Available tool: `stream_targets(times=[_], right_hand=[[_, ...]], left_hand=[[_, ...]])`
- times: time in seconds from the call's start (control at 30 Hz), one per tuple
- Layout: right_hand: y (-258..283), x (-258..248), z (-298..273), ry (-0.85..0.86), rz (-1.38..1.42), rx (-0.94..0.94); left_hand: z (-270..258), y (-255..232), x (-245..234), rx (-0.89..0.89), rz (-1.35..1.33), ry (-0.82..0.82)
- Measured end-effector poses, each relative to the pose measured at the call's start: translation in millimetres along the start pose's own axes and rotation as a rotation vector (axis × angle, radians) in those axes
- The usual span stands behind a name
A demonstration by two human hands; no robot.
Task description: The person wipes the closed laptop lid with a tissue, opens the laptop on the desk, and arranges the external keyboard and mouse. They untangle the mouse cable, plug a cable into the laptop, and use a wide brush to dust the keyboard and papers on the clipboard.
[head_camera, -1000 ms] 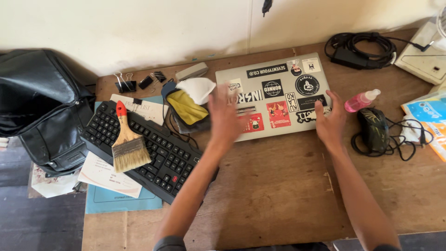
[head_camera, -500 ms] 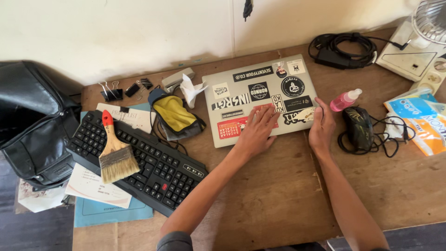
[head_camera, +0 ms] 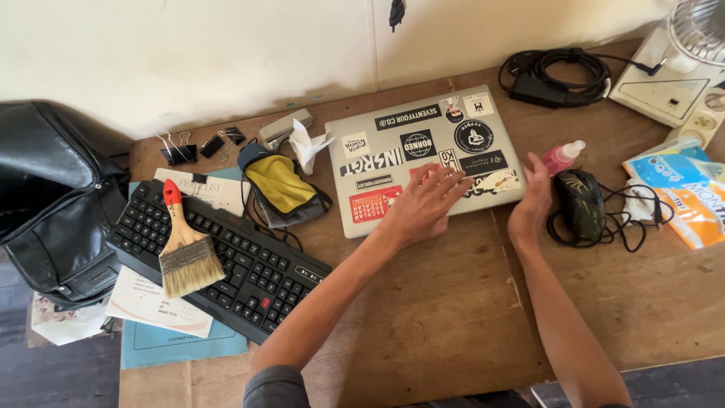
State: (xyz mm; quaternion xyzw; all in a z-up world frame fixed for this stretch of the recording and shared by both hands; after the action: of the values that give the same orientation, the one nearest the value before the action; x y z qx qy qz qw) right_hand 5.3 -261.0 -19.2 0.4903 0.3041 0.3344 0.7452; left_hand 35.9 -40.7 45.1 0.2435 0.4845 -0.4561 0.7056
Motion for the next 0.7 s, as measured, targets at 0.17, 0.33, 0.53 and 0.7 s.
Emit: stream_targets(times=[0.17, 0.33, 0.53, 0.7], right_hand=[[-18, -4, -1, -0.005, 0.173, -0.009], [-27, -8, 5, 0.057, 0.338, 0.001], [-36, -12, 7, 0.014, 0.357, 0.082], [-38, -19, 10, -0.022, 0.389, 0.196]], left_hand=[[-1, -4, -12, 0.074, 0.042, -0.087], [5, 0, -24, 0.126, 0.001, -0.128], [9, -2, -29, 0.151, -0.017, -0.159], [8, -3, -31, 0.16, -0.031, -0.171]])
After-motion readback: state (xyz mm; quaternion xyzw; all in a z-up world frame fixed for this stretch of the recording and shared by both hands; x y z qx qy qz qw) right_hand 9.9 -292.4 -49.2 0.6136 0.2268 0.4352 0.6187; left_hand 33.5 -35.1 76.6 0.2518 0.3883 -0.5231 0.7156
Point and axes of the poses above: each hand's wrist, its own z-axis towards the middle knuckle, its own x-axis out of the palm, y = z × x, the point moved 5 cm from there along z, towards the middle knuckle, and after that the axes turned 1 degree about -z, right-handed, at the moved point
